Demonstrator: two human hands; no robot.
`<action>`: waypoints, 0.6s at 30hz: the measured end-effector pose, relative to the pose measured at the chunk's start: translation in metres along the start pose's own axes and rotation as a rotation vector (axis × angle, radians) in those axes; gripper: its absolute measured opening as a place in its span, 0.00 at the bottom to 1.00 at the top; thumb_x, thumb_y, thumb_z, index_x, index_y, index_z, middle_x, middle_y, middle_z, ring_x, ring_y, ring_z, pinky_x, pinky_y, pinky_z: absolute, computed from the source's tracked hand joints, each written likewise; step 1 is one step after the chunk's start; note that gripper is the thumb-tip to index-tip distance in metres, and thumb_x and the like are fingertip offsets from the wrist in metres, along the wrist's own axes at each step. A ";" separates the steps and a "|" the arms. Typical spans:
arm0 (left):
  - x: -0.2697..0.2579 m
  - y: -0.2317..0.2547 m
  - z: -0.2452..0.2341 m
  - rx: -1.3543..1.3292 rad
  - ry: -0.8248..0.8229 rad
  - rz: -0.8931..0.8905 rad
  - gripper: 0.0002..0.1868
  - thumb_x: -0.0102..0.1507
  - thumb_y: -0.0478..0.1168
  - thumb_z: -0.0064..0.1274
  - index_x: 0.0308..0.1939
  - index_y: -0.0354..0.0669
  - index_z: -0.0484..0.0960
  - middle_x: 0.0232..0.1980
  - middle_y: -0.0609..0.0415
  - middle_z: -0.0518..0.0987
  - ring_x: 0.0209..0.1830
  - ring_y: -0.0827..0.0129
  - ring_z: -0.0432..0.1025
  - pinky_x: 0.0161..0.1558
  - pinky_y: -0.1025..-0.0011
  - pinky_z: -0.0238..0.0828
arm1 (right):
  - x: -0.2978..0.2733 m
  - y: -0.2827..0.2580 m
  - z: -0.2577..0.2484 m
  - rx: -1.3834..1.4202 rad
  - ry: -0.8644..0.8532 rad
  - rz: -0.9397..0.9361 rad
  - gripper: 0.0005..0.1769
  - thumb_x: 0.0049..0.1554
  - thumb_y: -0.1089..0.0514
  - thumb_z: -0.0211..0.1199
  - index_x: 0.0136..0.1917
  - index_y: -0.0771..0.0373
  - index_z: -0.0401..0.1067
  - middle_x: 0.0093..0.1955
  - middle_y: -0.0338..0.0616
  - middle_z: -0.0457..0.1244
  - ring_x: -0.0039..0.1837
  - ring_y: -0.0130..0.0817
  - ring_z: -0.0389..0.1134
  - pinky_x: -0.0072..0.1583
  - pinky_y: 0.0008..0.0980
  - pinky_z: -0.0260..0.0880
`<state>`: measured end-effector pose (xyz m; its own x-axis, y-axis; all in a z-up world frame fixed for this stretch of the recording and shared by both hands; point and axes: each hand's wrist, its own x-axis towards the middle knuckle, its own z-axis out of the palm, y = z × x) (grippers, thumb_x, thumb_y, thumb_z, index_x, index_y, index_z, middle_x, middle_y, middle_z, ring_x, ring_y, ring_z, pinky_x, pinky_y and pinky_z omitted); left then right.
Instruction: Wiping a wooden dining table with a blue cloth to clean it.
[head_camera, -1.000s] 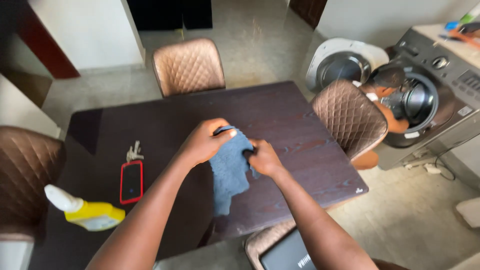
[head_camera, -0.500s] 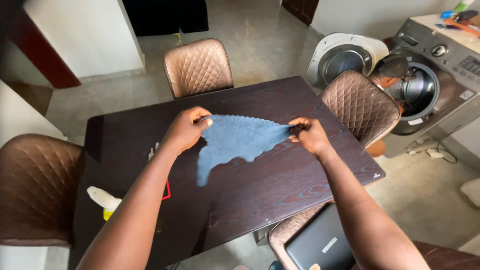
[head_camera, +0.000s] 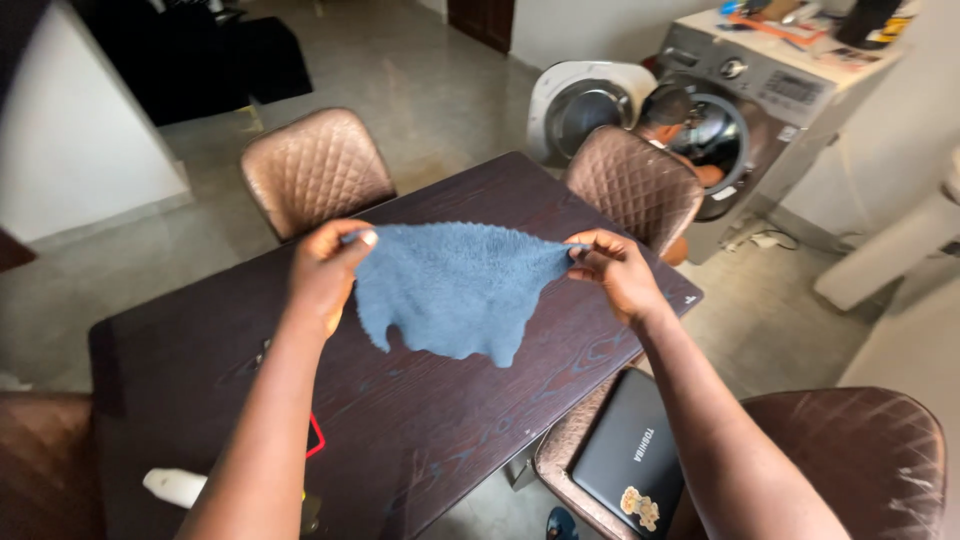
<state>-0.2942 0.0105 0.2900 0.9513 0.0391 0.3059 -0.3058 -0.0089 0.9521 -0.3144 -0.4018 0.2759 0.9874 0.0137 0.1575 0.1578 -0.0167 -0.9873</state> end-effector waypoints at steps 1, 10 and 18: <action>-0.008 0.027 0.005 -0.154 0.004 -0.084 0.07 0.65 0.37 0.60 0.46 0.42 0.84 0.38 0.62 0.79 0.36 0.79 0.69 0.39 0.77 0.66 | -0.007 -0.009 -0.003 0.120 -0.020 0.010 0.09 0.60 0.65 0.59 0.52 0.60 0.76 0.47 0.33 0.69 0.49 0.24 0.69 0.54 0.32 0.73; 0.008 -0.017 0.047 0.199 0.147 -0.247 0.16 0.66 0.46 0.62 0.33 0.36 0.81 0.24 0.62 0.69 0.22 0.76 0.60 0.25 0.69 0.59 | -0.012 -0.007 -0.001 0.160 0.175 0.135 0.03 0.63 0.62 0.61 0.47 0.62 0.74 0.40 0.41 0.69 0.39 0.31 0.70 0.44 0.36 0.74; -0.027 -0.039 0.120 0.080 -0.176 -0.289 0.16 0.67 0.47 0.56 0.31 0.38 0.80 0.20 0.63 0.67 0.18 0.77 0.61 0.22 0.72 0.60 | -0.030 -0.006 0.090 0.105 0.151 0.198 0.02 0.58 0.64 0.65 0.46 0.62 0.74 0.38 0.41 0.69 0.37 0.31 0.71 0.39 0.36 0.75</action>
<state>-0.3036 -0.1099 0.2453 0.9925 -0.1215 0.0128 -0.0253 -0.1012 0.9945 -0.3456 -0.3117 0.2754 0.9906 -0.1288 -0.0461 -0.0332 0.1001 -0.9944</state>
